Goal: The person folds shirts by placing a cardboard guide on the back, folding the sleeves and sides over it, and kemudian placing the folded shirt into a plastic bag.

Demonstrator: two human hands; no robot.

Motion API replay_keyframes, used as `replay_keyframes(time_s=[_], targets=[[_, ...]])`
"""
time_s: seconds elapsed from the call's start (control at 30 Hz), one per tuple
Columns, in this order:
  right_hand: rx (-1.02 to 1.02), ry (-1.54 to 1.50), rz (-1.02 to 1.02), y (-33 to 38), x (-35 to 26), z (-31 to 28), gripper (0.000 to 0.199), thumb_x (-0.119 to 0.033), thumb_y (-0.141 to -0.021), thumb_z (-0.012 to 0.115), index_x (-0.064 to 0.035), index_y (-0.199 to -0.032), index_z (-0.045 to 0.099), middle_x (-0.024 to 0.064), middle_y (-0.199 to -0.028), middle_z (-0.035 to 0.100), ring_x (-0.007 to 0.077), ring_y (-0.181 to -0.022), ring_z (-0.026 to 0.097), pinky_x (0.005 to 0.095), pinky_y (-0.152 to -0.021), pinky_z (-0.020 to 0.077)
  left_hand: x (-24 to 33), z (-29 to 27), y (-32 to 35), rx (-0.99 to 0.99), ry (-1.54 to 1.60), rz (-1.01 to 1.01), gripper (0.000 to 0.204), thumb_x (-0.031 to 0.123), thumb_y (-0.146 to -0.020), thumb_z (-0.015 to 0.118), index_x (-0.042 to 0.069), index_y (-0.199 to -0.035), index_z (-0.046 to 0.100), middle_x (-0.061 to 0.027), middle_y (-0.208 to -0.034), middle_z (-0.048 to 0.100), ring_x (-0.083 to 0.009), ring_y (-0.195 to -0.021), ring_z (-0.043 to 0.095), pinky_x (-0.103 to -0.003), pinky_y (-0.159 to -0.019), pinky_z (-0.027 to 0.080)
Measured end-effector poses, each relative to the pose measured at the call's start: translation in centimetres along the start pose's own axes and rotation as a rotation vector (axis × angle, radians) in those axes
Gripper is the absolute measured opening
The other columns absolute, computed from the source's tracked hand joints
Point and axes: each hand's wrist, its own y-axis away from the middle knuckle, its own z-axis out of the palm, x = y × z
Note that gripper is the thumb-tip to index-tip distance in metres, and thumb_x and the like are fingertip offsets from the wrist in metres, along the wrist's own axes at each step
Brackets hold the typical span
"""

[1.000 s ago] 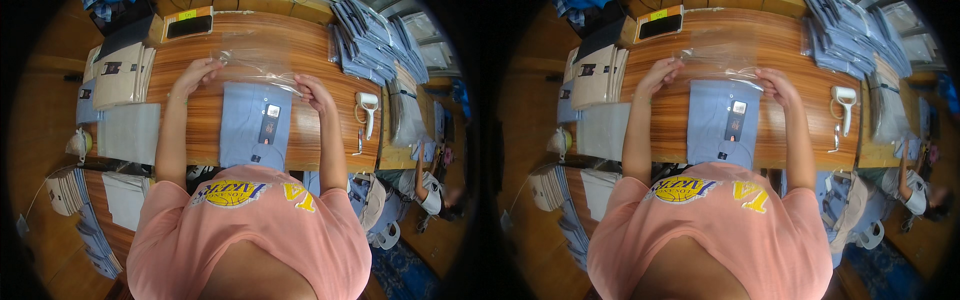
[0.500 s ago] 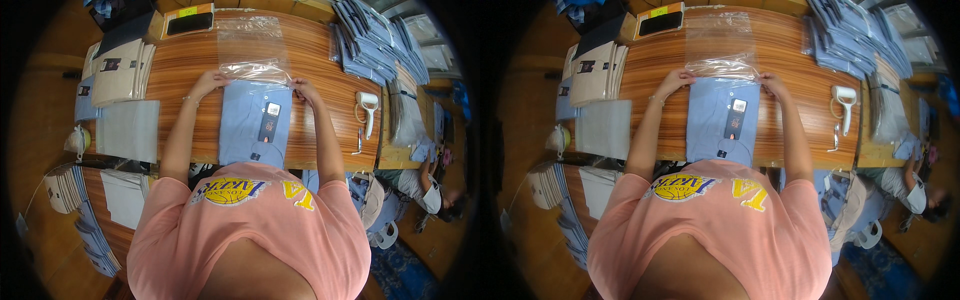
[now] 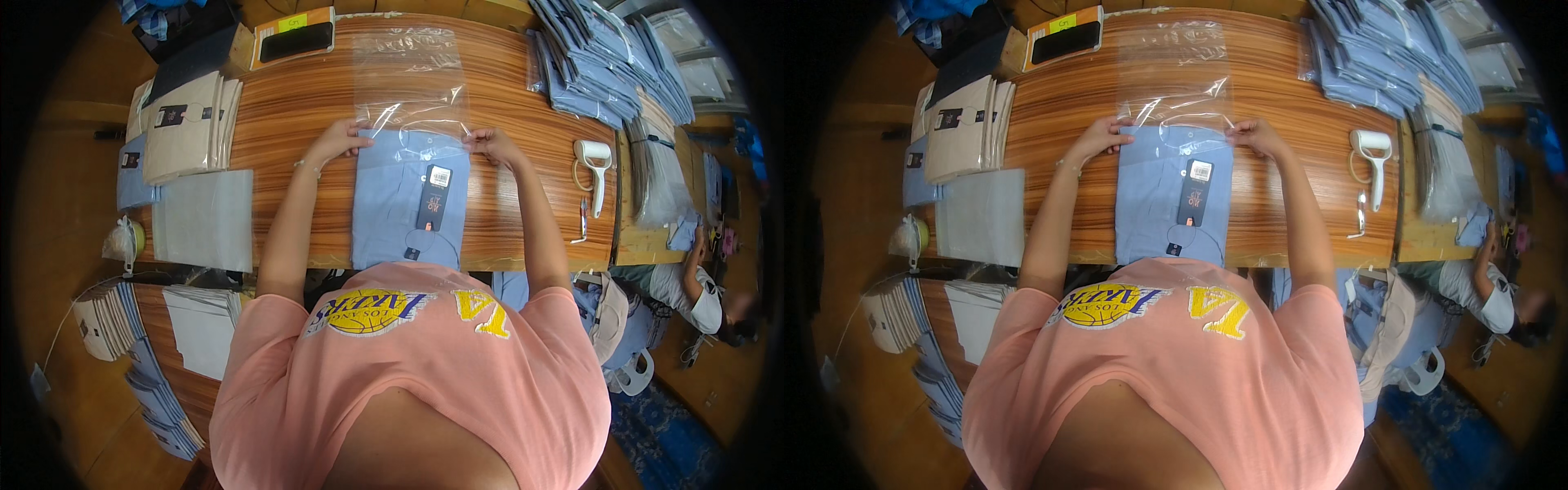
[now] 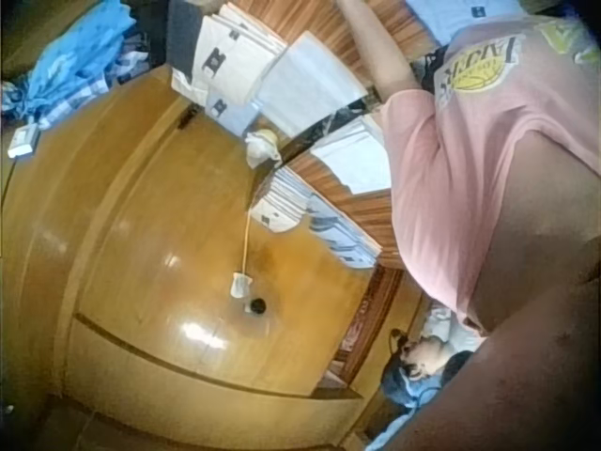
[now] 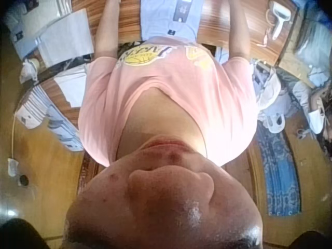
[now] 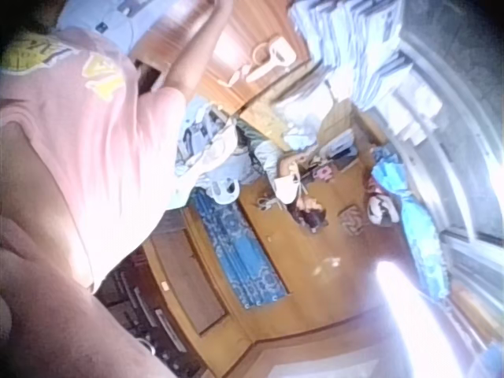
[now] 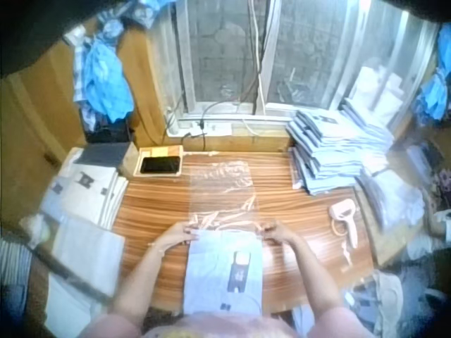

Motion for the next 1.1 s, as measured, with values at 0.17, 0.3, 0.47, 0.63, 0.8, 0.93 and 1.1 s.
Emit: replay_keyframes(time_s=[0.17,0.3,0.47,0.63,0.8,0.93,1.1], targets=[[0.034,0.022,0.0,-0.8,0.9,-1.5,0.01,-0.012,-0.075,0.071,-0.0082,-0.083,0.068,0.0023,-0.077,0.066,0.0053,-0.049,0.044,0.0208,-0.037,0.0288,-0.1,0.5,-0.6,0.006,0.053,0.019,0.042,0.011,-0.077,0.071,0.005,-0.117,0.057,0.003,-0.072,0.057,-0.0044,-0.057,0.047,-0.017,-0.049,0.037],[-0.043,0.019,-0.149,-3.3,5.2,-3.3,0.011,-0.015,-0.076,0.07,-0.0081,-0.084,0.067,0.0016,-0.075,0.064,0.0058,-0.043,0.039,0.0209,-0.036,0.0275,0.7,1.1,-1.3,-0.039,0.074,0.036,0.037,0.009,-0.08,0.067,0.006,-0.116,0.057,0.0041,-0.073,0.057,-0.0036,-0.055,0.043,-0.017,-0.049,0.037],[-0.096,-0.02,0.189,0.5,0.1,-1.7,0.015,-0.021,-0.081,0.067,-0.0078,-0.081,0.062,-0.0057,-0.053,0.041,0.0047,-0.04,0.03,0.022,-0.037,0.0212,0.5,1.0,-0.4,-0.037,0.121,-0.005,0.043,0.006,-0.079,0.067,0.005,-0.119,0.053,0.003,-0.074,0.058,-0.0039,-0.055,0.043,-0.017,-0.047,0.035],[-0.194,-0.071,0.182,1.7,-0.2,-0.8,0.017,-0.023,-0.081,0.068,-0.0087,-0.08,0.059,-0.0076,-0.048,0.033,0.0038,-0.04,0.029,0.0213,-0.037,0.0192,0.4,0.9,-0.1,-0.042,0.071,-0.03,0.052,0.006,-0.077,0.068,0.004,-0.125,0.049,-0.0004,-0.083,0.063,-0.0042,-0.058,0.047,-0.017,-0.048,0.036],[-0.235,-0.155,0.207,3.3,-0.2,1.2,0.02,-0.019,-0.078,0.071,-0.0064,-0.089,0.06,-0.0039,-0.054,0.045,0.0041,-0.041,0.041,0.0171,-0.037,0.0315,-0.5,1.0,1.7,-0.085,0.079,-0.056,0.06,0.008,-0.076,0.07,0.003,-0.129,0.044,-0.0032,-0.087,0.065,-0.0045,-0.061,0.048,-0.017,-0.05,0.037],[-0.242,-0.231,0.167,4.7,1.3,2.0,0.037,-0.012,-0.076,0.072,-0.0043,-0.106,0.052,0.0001,-0.06,0.053,0.007,-0.044,0.049,0.0176,-0.04,0.0393,-1.1,1.7,3.2,-0.104,0.063,-0.095,0.057,0.007,-0.075,0.07,0.001,-0.126,0.046,-0.0037,-0.085,0.064,-0.0047,-0.06,0.049,-0.018,-0.049,0.037],[-0.207,-0.269,0.143,6.8,3.4,4.1,0.058,-0.006,-0.074,0.072,-0.0032,-0.123,0.04,0.0032,-0.06,0.055,0.0094,-0.045,0.052,0.0199,-0.04,0.0388,-2.9,2.3,5.6,-0.173,-0.025,-0.154,0.048,0.005,-0.075,0.069,0.0,-0.119,0.051,-0.0022,-0.081,0.063,-0.0037,-0.053,0.046,-0.016,-0.045,0.035]])
